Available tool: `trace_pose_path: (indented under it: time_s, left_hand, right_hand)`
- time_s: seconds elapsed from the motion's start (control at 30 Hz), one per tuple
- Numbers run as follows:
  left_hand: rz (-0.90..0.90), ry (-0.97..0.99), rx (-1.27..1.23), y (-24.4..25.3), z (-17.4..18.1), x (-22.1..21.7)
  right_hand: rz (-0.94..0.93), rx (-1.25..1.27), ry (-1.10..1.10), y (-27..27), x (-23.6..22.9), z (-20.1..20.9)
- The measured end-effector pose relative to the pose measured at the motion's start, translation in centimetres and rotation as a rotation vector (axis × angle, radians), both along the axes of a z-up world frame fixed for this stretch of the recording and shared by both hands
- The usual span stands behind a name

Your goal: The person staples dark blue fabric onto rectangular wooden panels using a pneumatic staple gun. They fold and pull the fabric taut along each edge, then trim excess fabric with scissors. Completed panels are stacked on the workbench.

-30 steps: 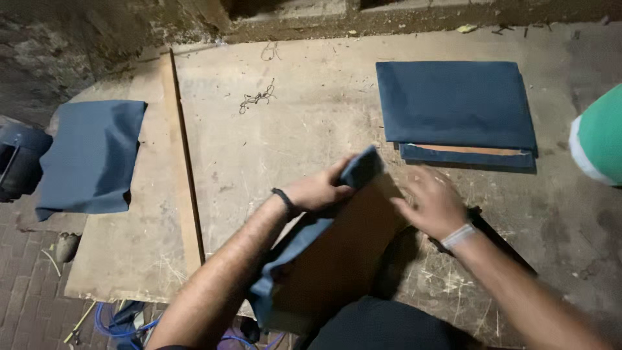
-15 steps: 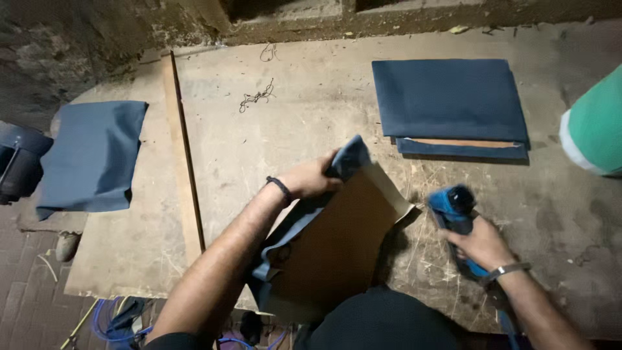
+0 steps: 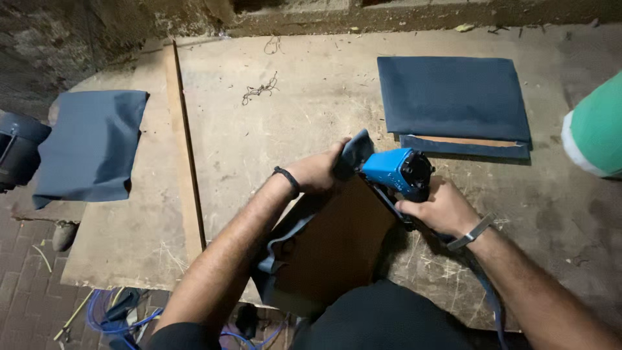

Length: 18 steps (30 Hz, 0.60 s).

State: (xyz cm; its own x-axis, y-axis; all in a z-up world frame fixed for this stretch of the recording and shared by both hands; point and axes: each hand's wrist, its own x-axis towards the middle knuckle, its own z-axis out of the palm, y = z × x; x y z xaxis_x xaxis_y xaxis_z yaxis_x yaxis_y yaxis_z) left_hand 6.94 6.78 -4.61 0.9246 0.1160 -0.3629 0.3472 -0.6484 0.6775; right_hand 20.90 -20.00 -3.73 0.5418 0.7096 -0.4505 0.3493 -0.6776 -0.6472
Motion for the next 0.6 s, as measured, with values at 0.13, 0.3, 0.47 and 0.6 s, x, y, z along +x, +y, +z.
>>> trace_pose_path:
  time_s: [0.13, 0.3, 0.47, 0.6]
  left_hand:
    - [0.025, 0.048, -0.03, 0.5, 1.0, -1.1]
    - [0.129, -0.327, -0.972, 0.2, 1.8, -9.8]
    - [0.746, -0.539, -1.443, -4.8, 0.7, -20.5]
    - [0.878, -0.679, -1.17, -8.2, 0.7, -23.8]
  right_hand:
    - [-0.06, -0.096, 0.028, -1.6, -0.4, -0.8]
    - [-0.198, -0.252, -0.072, -6.3, -1.0, -5.6]
    - [-0.114, -0.315, -0.374, -10.9, -2.2, -12.2]
    - [0.042, -0.094, -0.53, -9.5, -3.8, -11.3]
